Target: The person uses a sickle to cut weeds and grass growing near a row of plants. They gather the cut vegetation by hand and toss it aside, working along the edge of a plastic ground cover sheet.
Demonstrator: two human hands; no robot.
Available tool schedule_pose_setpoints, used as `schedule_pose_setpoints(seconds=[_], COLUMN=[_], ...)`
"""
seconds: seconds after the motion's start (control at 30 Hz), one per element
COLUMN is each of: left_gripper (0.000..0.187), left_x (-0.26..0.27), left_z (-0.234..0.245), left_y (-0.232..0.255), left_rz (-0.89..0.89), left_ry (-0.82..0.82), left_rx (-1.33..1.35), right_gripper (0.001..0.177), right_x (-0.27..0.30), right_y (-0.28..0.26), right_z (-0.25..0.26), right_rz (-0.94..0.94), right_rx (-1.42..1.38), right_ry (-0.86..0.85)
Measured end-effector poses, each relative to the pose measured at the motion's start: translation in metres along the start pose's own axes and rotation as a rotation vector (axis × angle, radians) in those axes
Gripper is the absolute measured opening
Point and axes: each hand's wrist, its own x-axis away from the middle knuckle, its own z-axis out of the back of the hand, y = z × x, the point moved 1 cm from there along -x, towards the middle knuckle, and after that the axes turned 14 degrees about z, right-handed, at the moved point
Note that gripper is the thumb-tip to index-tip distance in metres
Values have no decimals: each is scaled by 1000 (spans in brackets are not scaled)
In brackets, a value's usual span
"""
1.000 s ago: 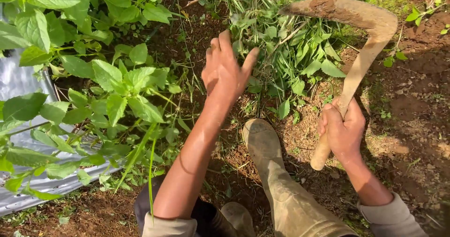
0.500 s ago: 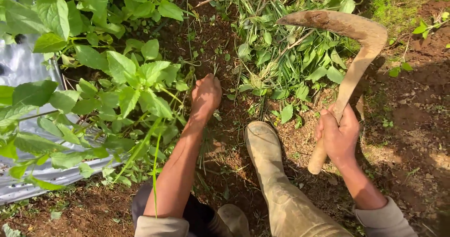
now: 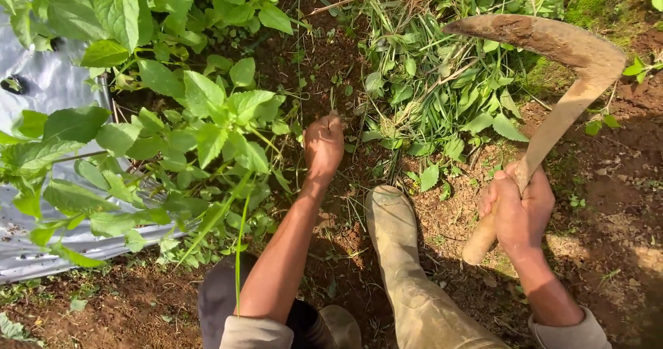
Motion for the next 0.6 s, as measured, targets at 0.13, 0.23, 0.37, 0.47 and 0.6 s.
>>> schedule_pose_setpoints(seconds=[0.13, 0.23, 0.37, 0.47, 0.6], left_gripper=[38, 39, 36, 37, 36], left_x=[9, 24, 34, 2, -40], left_z=[4, 10, 19, 12, 7], left_y=[2, 31, 52, 34, 42], left_rz=[20, 105, 279, 241, 294], left_ry=[-21, -24, -91, -143, -166], left_rx=[80, -97, -119, -377, -360], right_gripper=[14, 15, 15, 14, 13], right_x=[-1, -3, -4, -8, -9], right_y=[7, 24, 27, 22, 27], right_z=[2, 13, 18, 18, 9], right_rz=[52, 152, 198, 151, 168], right_rx=[63, 62, 75, 88, 75], right_ry=[-49, -131, -177, -189, -203])
